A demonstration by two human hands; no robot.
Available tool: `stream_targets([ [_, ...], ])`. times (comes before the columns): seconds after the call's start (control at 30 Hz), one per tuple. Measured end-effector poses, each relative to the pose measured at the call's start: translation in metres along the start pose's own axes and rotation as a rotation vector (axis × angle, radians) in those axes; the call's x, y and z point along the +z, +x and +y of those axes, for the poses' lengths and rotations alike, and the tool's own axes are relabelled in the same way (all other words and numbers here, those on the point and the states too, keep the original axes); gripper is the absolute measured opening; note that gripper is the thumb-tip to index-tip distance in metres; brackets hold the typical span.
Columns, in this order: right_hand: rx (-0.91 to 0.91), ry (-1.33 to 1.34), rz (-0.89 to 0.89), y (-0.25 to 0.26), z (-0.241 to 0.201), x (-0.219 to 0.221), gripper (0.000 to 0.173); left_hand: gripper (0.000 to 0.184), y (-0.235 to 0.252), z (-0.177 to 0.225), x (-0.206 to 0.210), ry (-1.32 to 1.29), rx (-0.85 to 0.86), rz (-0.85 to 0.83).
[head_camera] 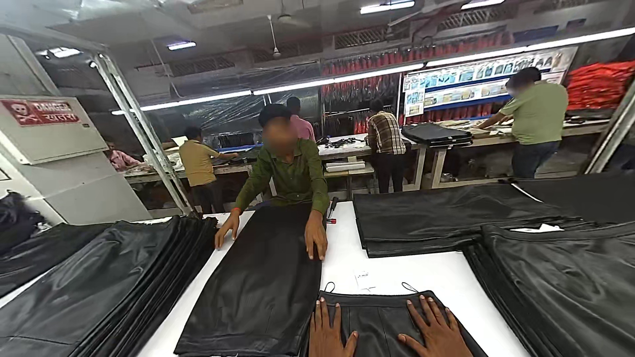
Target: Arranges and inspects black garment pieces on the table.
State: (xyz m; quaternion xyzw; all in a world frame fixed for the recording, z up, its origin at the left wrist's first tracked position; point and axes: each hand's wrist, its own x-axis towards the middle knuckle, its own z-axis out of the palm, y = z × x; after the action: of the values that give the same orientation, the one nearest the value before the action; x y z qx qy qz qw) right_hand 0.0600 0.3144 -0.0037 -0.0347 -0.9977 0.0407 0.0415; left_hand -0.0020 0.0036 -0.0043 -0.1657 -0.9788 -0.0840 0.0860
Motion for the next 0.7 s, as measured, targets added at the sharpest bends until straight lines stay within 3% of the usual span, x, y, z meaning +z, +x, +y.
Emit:
stream_targets([
  [0.43, 0.002, -0.026, 0.035, 0.002, 0.002, 0.005, 0.114, 0.093, 0.003, 0.004, -0.003, 0.029, -0.016, -0.077],
  [0.53, 0.013, 0.005, -0.038, 0.004, -0.006, -0.01, 0.114, 0.091, 0.004, -0.001, -0.004, 0.005, 0.007, -0.013],
  [0.7, 0.056, 0.032, -0.197, -0.005, -0.009, -0.028, 0.114, 0.092, 0.0, 0.005, -0.01, 0.025, 0.029, -0.076],
])
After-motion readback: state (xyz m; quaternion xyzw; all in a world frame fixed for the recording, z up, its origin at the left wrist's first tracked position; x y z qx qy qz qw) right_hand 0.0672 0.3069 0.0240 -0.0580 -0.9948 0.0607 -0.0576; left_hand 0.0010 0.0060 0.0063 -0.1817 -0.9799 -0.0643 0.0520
